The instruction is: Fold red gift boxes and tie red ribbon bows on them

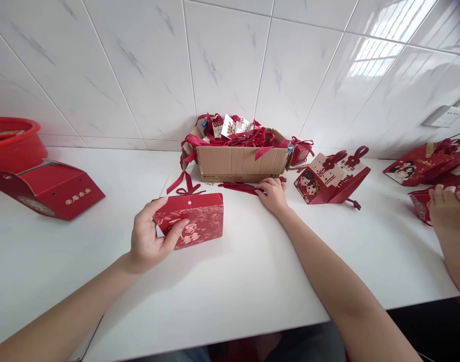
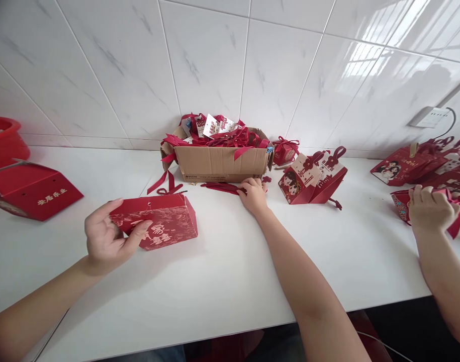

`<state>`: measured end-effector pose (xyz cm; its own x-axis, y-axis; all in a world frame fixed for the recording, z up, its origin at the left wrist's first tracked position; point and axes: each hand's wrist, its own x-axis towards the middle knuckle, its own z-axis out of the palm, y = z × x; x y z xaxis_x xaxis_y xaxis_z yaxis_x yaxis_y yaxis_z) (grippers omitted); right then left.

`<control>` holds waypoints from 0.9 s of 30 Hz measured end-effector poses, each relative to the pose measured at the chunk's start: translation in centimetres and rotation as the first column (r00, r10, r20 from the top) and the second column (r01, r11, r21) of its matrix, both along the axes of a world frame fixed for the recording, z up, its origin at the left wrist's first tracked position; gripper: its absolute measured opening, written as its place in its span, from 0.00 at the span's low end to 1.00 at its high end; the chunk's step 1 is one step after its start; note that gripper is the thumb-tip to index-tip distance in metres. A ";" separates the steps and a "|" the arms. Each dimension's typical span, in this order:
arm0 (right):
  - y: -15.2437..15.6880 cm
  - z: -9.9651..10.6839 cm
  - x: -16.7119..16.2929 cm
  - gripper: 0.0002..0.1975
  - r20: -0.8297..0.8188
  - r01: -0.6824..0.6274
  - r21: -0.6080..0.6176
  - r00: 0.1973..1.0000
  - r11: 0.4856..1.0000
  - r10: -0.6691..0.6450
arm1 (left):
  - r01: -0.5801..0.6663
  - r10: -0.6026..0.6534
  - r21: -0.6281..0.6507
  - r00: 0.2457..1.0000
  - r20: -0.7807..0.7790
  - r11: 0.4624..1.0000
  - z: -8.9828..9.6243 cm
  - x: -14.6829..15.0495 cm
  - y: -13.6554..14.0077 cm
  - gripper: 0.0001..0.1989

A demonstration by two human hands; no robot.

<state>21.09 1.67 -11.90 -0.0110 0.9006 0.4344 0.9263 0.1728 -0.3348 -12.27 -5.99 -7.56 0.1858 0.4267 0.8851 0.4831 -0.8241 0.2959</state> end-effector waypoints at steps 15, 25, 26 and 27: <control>-6.0 14.6 -3.3 0.03 -0.636 -0.134 0.429 0.658 0.894 0.403 | 0.105 -0.030 -0.594 0.990 0.134 0.798 3.3 4.6 2.1 0.19; -9.7 19.0 -3.9 0.03 -0.731 0.002 0.487 0.549 0.874 0.406 | -0.095 -0.060 -0.642 0.975 -0.216 0.761 7.5 6.2 2.3 0.11; -9.8 18.9 -4.4 0.03 -0.696 -0.031 0.497 0.583 0.867 0.419 | -0.193 -0.010 -0.581 0.944 -0.328 0.791 8.4 6.1 2.1 0.12; -9.7 18.7 -4.8 0.04 -0.649 -0.081 0.503 0.622 0.861 0.437 | -0.266 0.042 -0.505 0.911 -0.411 0.821 9.5 5.9 1.8 0.13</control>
